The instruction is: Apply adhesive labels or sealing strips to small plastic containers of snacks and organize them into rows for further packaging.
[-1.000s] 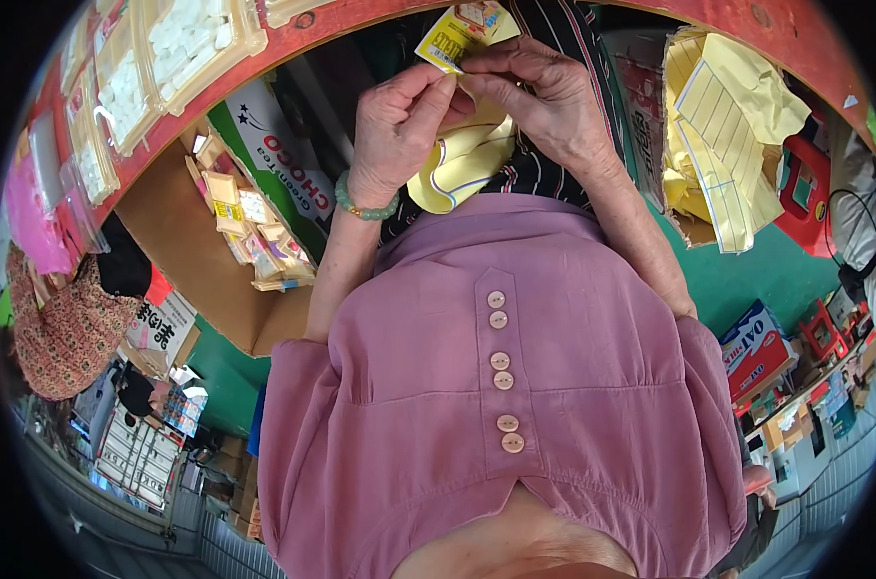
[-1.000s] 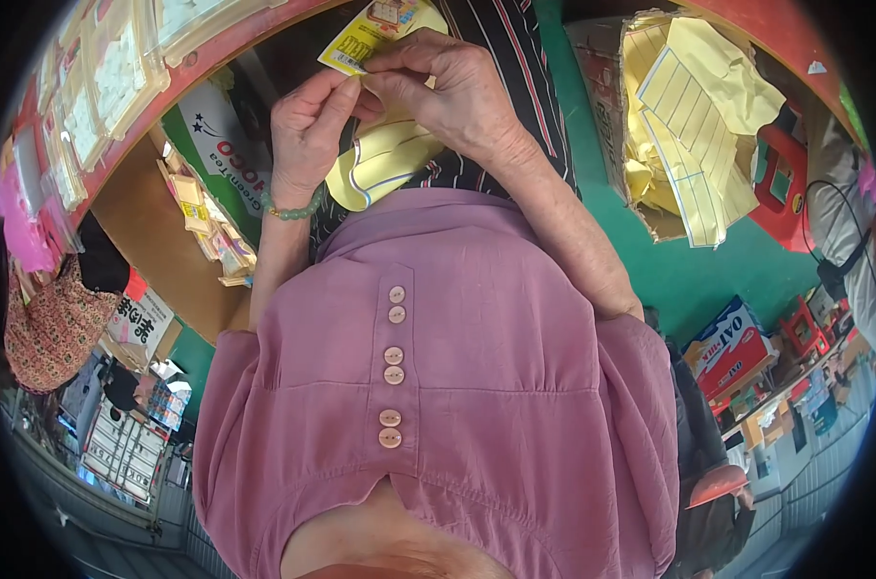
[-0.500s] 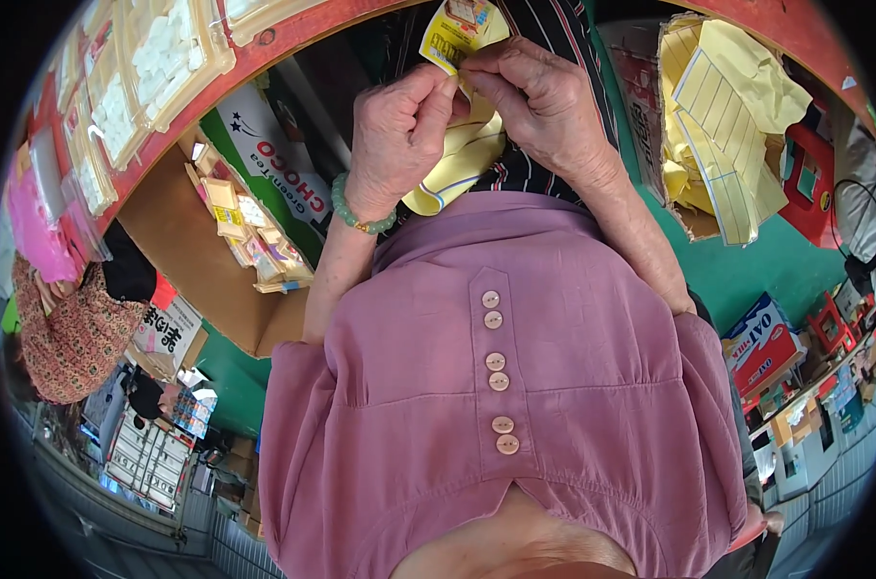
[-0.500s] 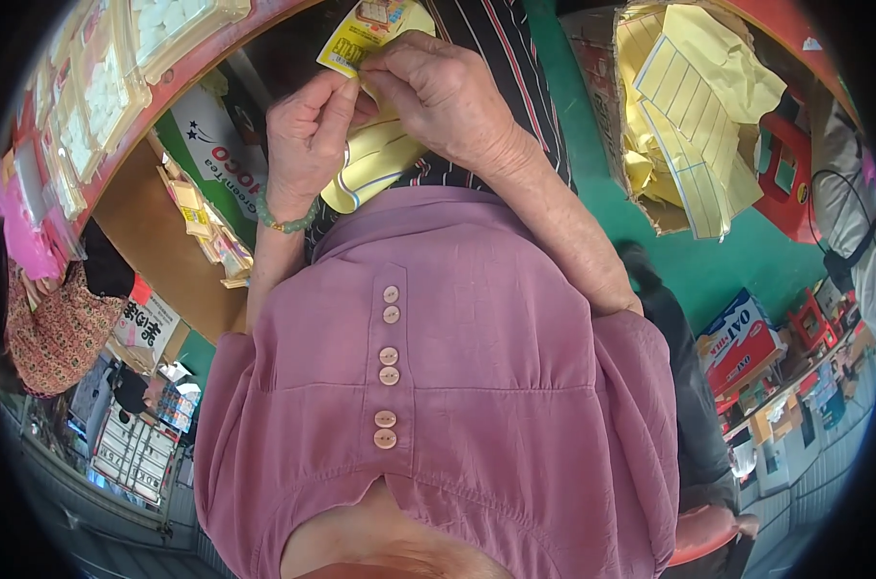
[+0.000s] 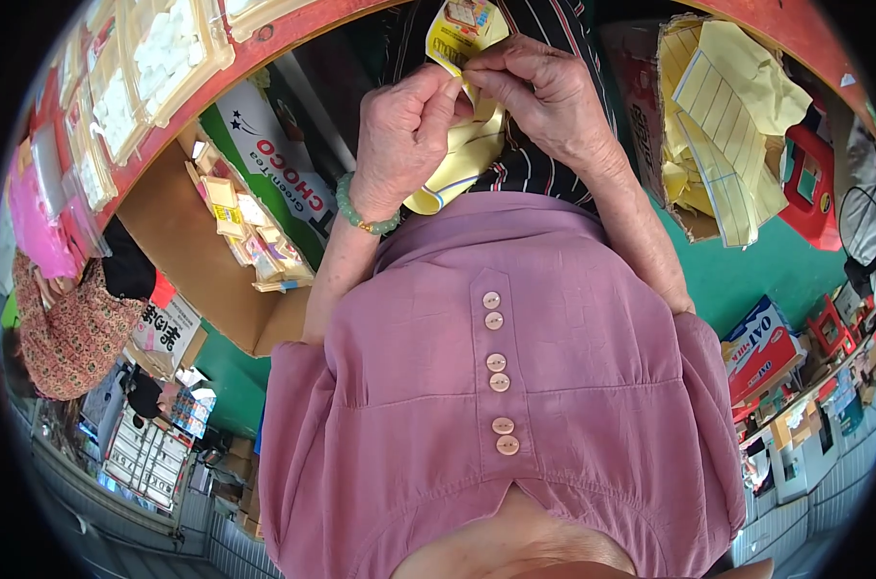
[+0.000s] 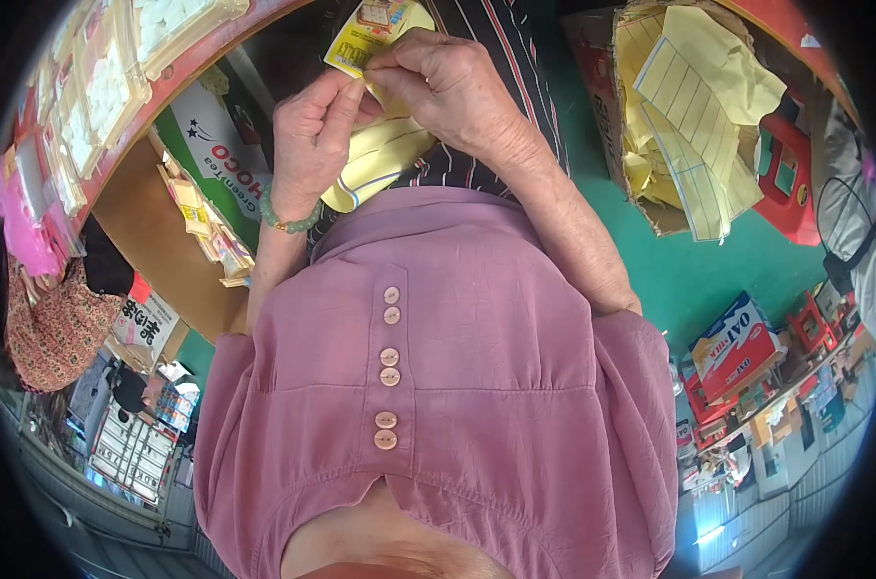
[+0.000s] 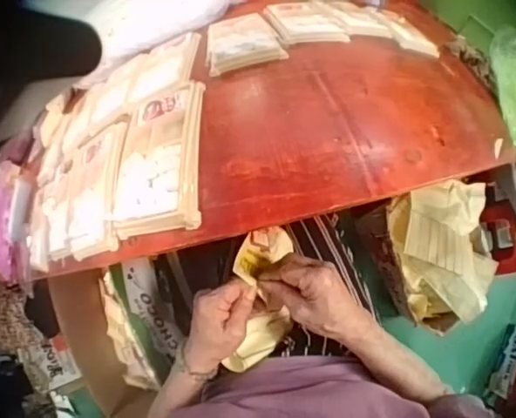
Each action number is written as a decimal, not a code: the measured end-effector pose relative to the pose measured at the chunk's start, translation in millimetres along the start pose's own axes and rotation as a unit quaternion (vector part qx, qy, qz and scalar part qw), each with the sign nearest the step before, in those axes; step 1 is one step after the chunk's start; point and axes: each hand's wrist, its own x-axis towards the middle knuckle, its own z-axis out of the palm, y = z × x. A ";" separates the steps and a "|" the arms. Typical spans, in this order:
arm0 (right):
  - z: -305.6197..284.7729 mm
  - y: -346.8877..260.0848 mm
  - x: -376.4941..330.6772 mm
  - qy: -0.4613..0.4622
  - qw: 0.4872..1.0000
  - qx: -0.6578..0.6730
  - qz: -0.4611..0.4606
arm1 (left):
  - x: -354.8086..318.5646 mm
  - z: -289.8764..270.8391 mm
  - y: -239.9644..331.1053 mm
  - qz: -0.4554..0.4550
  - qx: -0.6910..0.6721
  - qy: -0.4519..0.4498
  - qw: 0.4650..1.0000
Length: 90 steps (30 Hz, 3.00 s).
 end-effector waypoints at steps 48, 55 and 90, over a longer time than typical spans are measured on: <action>8.9 8.2 -0.8 -0.021 0.997 0.040 0.054 | -7.4 1.8 -5.8 -0.100 -0.087 -0.004 0.991; 6.9 9.6 -2.1 -0.028 0.998 0.037 0.040 | -7.9 -0.4 -5.7 -0.173 -0.195 -0.023 0.965; 18.3 4.9 -0.4 -0.030 0.999 0.033 0.016 | -14.1 -12.5 -17.1 -0.189 -0.219 -0.014 0.957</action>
